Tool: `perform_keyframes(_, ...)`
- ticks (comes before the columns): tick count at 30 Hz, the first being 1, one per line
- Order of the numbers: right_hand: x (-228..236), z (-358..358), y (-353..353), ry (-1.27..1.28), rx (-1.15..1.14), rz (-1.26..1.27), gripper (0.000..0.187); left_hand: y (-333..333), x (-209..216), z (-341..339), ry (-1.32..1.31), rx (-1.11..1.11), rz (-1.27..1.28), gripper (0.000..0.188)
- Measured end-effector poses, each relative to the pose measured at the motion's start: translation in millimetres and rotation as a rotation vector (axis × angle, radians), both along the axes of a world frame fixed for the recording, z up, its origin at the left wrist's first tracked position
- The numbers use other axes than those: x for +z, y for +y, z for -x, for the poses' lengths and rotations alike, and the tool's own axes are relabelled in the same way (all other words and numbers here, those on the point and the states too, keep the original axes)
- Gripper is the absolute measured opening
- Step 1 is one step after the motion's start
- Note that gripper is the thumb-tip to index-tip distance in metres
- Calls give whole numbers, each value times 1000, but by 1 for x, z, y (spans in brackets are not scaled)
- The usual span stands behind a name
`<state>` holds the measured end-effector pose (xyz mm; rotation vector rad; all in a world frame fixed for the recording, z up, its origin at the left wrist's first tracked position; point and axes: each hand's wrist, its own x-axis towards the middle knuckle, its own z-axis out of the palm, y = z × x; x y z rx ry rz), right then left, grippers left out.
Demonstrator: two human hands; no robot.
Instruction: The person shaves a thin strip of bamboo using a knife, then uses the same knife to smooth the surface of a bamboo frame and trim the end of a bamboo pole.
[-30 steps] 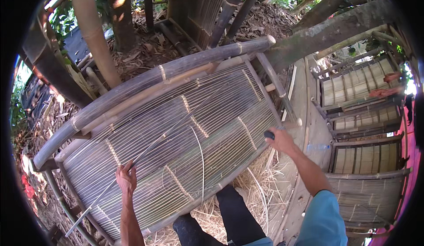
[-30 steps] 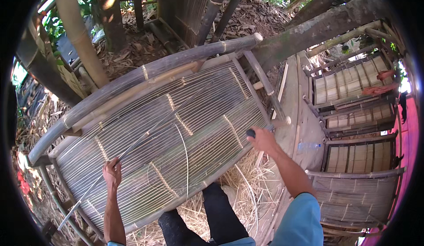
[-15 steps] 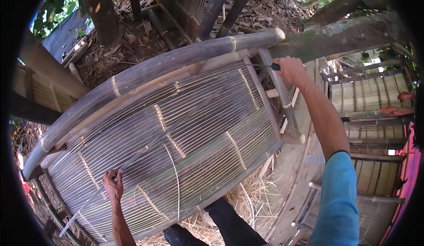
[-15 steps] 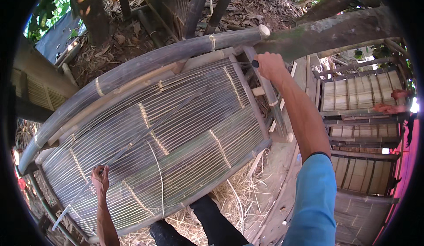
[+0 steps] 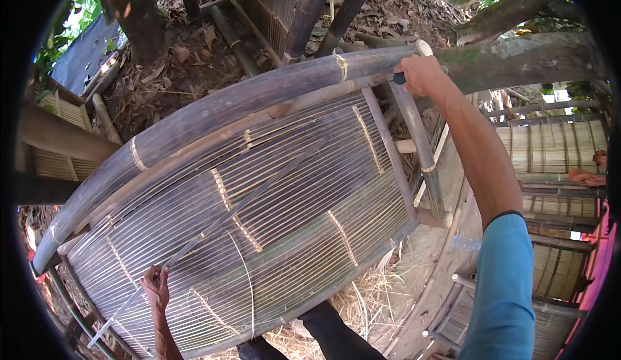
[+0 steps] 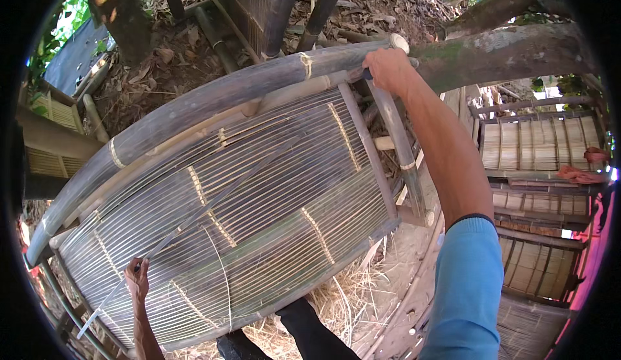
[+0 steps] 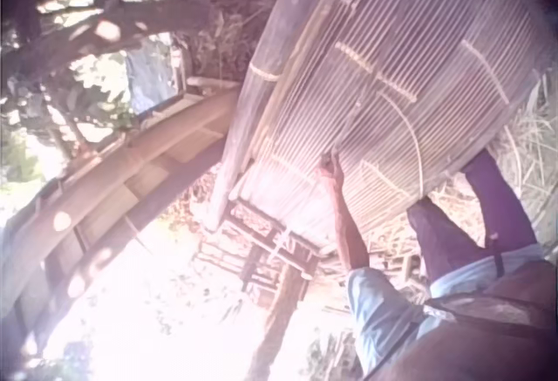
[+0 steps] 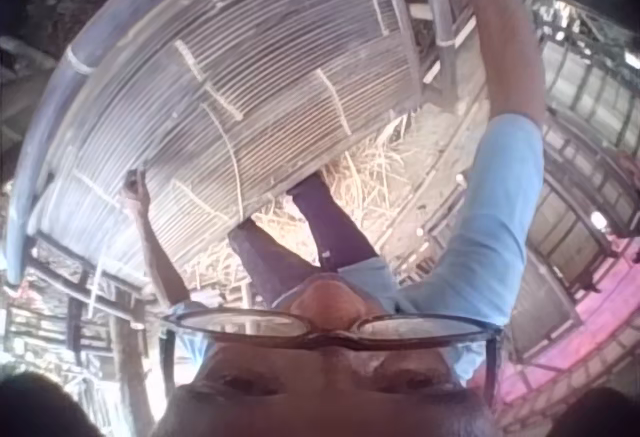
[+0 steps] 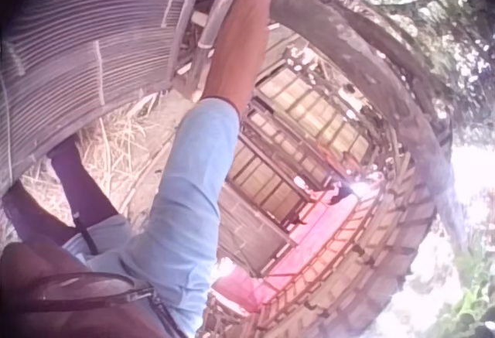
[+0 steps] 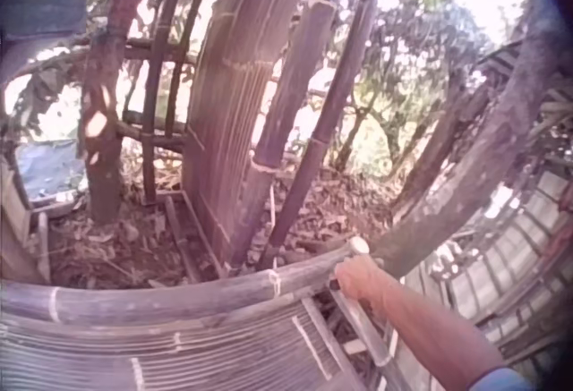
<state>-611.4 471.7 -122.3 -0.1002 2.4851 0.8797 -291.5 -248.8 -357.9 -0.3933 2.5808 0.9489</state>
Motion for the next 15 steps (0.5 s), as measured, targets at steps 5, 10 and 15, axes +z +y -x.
perform_keyframes(5,-4,17,8,-44,11,-75,42,9,8,6,72,-13,22,35)
perform_keyframes(10,-13,25,21,-53,113,156,25,51,20,53,119,-202,95,53)
perform_keyframes(15,-12,18,25,-67,135,30,40,144,-7,144,378,-352,219,70)
